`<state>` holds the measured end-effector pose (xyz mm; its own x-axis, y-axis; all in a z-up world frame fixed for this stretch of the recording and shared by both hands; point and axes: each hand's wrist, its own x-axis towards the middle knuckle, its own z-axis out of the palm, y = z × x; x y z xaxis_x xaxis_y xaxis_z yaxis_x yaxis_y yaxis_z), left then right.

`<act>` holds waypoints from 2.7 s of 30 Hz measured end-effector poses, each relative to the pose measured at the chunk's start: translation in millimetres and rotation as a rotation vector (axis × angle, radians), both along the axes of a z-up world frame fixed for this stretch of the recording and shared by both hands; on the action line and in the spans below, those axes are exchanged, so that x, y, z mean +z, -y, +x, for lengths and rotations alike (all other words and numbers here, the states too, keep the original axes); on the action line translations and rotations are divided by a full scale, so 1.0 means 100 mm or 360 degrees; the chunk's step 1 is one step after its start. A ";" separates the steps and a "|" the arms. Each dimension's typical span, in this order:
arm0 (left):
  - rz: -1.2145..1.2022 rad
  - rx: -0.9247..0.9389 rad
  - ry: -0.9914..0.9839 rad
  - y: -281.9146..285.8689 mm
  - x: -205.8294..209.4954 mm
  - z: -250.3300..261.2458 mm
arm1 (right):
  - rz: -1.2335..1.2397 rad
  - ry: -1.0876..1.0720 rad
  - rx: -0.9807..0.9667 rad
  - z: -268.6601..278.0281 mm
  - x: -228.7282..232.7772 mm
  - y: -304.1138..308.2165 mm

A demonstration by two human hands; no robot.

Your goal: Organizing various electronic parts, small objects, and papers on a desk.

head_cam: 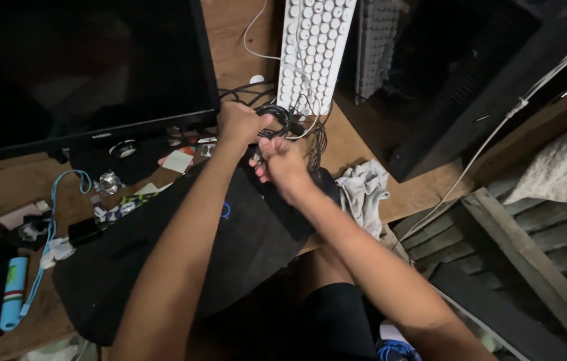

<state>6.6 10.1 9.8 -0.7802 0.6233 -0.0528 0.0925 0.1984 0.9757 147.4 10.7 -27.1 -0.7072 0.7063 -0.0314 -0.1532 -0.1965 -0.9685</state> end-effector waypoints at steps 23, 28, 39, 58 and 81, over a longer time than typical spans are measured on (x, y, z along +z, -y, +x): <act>0.0013 -0.0098 0.0081 0.16 0.16 0.22 | -0.0604 -0.0621 -0.0249 -0.24 -0.22 -0.14; -0.0058 0.0058 -0.0170 0.15 -0.12 0.11 | -0.0945 -0.1091 -0.0148 -0.16 -0.05 -0.15; 0.0147 -0.0327 0.0383 0.15 -0.30 0.03 | -0.1032 -0.0950 -0.0044 -0.20 -0.58 -0.49; 0.0169 -0.0526 -0.0117 0.17 -0.23 -0.21 | -0.1196 -0.0459 0.0183 -0.10 -0.54 -0.76; -0.0435 -0.0800 0.0603 0.22 0.02 -0.03 | -0.0997 -0.0244 0.1027 0.44 -0.23 -0.99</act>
<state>3.8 -12.0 11.5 -0.2965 0.8301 -0.4722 -0.1002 0.4646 0.8798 191.3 109.4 -50.5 -0.9872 0.0577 -0.1490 0.0505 -0.7719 -0.6338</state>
